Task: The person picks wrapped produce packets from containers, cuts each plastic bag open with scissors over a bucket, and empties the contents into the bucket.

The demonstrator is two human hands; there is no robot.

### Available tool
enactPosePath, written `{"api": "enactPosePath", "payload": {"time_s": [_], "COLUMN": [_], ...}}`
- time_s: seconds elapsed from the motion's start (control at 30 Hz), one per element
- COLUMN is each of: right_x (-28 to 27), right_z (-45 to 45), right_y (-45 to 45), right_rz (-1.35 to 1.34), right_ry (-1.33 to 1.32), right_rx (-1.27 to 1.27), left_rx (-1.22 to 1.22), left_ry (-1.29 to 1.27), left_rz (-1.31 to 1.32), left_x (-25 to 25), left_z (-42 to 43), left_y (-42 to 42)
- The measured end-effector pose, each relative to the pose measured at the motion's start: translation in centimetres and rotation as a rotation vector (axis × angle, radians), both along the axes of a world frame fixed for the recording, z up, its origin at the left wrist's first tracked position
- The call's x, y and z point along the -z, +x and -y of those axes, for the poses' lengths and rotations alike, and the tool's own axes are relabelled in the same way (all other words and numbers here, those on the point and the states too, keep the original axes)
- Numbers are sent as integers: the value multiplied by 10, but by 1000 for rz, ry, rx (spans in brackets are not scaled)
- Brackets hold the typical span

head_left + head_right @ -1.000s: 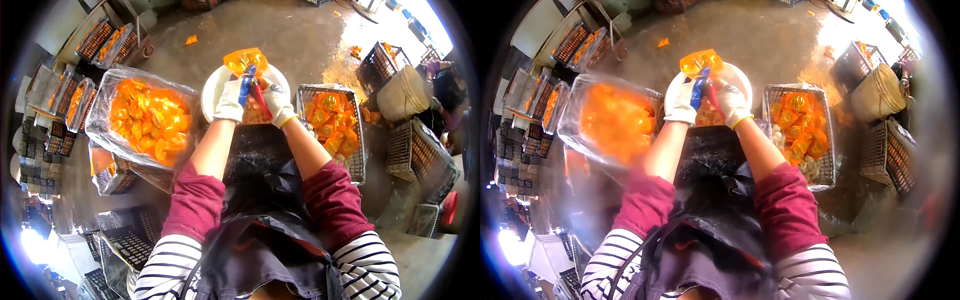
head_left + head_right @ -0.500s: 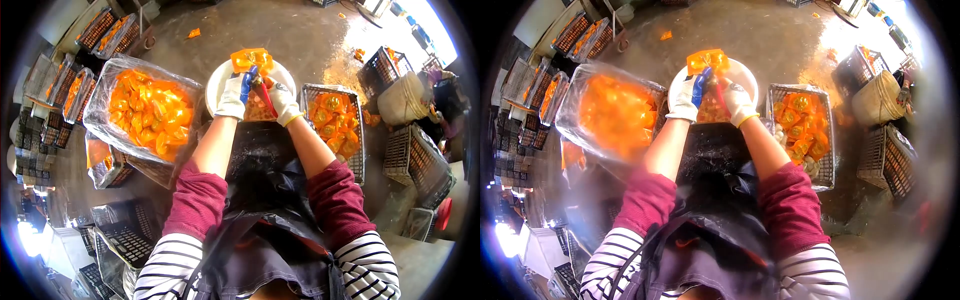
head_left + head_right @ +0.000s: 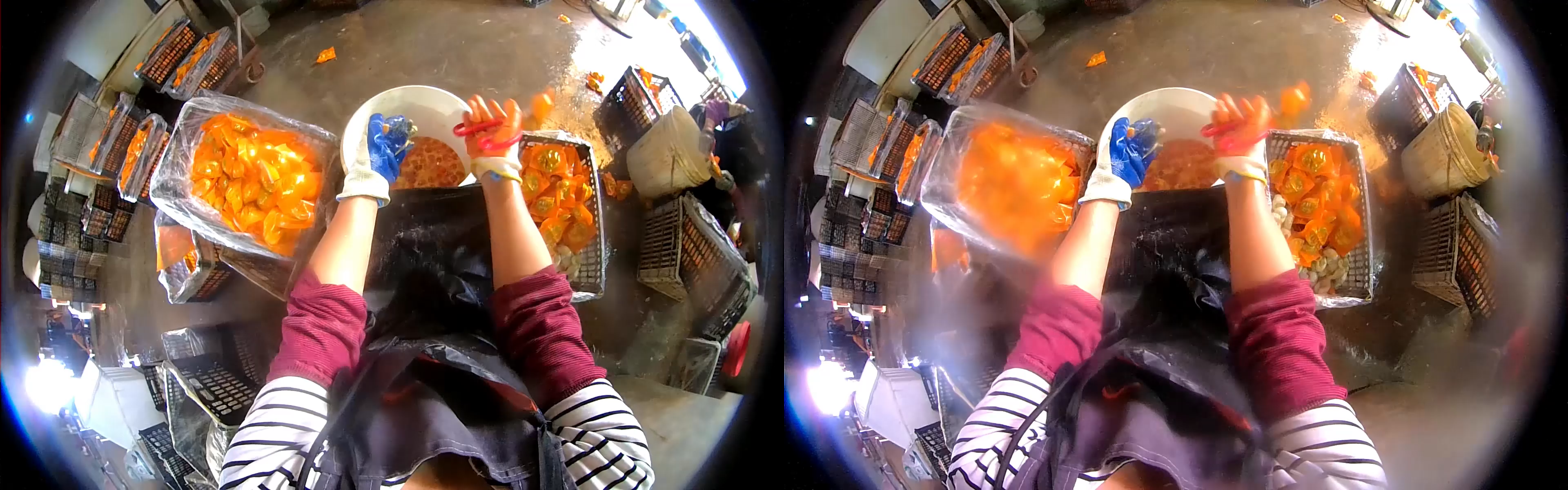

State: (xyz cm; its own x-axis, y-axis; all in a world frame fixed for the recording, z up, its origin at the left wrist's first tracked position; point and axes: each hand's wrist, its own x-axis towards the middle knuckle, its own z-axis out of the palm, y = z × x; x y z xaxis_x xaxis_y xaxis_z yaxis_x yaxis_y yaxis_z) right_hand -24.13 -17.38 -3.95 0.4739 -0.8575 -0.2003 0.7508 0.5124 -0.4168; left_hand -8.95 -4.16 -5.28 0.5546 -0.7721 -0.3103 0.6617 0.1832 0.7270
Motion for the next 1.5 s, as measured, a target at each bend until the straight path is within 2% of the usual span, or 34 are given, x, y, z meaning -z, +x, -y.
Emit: {"api": "enactPosePath", "payload": {"time_s": [0.03, 0.07, 0.17, 0.2, 0.3, 0.4, 0.5, 0.57, 0.63, 0.67, 0.73, 0.83, 0.9, 0.97, 1.03, 1.07, 1.13, 1.2, 1.27, 1.3, 1.33, 1.37, 1.4, 1.43, 1.47, 1.5], "right_x": [-1, 9, 13, 6, -1, 4, 16, 20, 18, 16, 21, 22, 22, 23, 24, 30, 29, 31, 34, 46, 45, 41, 38, 36, 36, 33], "right_z": [-1, 4, 6, -1, -5, -2, 6, 7, 6, 4, 6, 6, 7, 9, 5, 6, 6, 10, 11, 20, 21, 18, 16, 15, 19, 20], "right_y": [-5, -9, -5, -5, 3, 7, 12, 14, 13, 13, 16, 16, 16, 17, 20, 19, 20, 18, 16, 19, 19, 15, 11, 6, 3, 0], "right_rz": [72, 153, 137, 64, -168, -191, -152, -106, -110, -112, -109, -128, -176, -252, -161, -89, -209, -250, -224, -195, -246, -297, -269, -245, -265, -220], "right_ry": [216, 300, 226, 115, -59, -87, -114, -146, -138, -135, -164, -211, -227, -230, -197, -174, -210, -282, -247, -264, -326, -390, -337, -284, -279, -231], "right_rx": [152, 136, 47, 48, 91, 91, 57, 24, -2, -15, -17, -31, -60, -111, -63, -122, -110, -115, -175, -186, -169, -146, -143, -136, -134, -120], "left_rx": [1, 7, 50, 109, 138, 159, 132, 165, 201, 168, 212, 19, 5, 82, 116, 115, 123, 154, 120, 66, 44, 8, -27, -76, -216, -386], "left_ry": [13, 29, -46, -93, -77, 33, 69, 66, 24, 19, 54, 60, 122, 35, -47, -114, -208, -135, -30, -68, 45, 198, 360, 575, 491, 345], "left_rz": [-33, -68, -84, -90, 171, 327, 283, 684, 400, 388, 793, 1109, 1239, 1156, 1095, 1059, 917, 442, 197, 1062, 1104, 1267, 1421, 1692, 1604, 956], "left_x": [0, -2, -12, -11, -9, -17, -35, 5, -17, -24, -15, -12, -14, -13, -6, 0, 1, -10, -37, 5, -8, -35, -63, -85, -53, -47], "left_z": [-1, 0, 2, 4, 5, 0, -3, 2, -1, -3, -4, 5, 4, 3, 2, 3, 2, 4, -5, -8, -20, -35, -50, -69, -81, -98], "left_y": [-1, -1, -14, -13, -12, -1, -3, 17, 11, 8, 13, 8, 10, 13, 24, 30, 35, 35, 31, 49, 51, 43, 35, 32, 62, 63]}}
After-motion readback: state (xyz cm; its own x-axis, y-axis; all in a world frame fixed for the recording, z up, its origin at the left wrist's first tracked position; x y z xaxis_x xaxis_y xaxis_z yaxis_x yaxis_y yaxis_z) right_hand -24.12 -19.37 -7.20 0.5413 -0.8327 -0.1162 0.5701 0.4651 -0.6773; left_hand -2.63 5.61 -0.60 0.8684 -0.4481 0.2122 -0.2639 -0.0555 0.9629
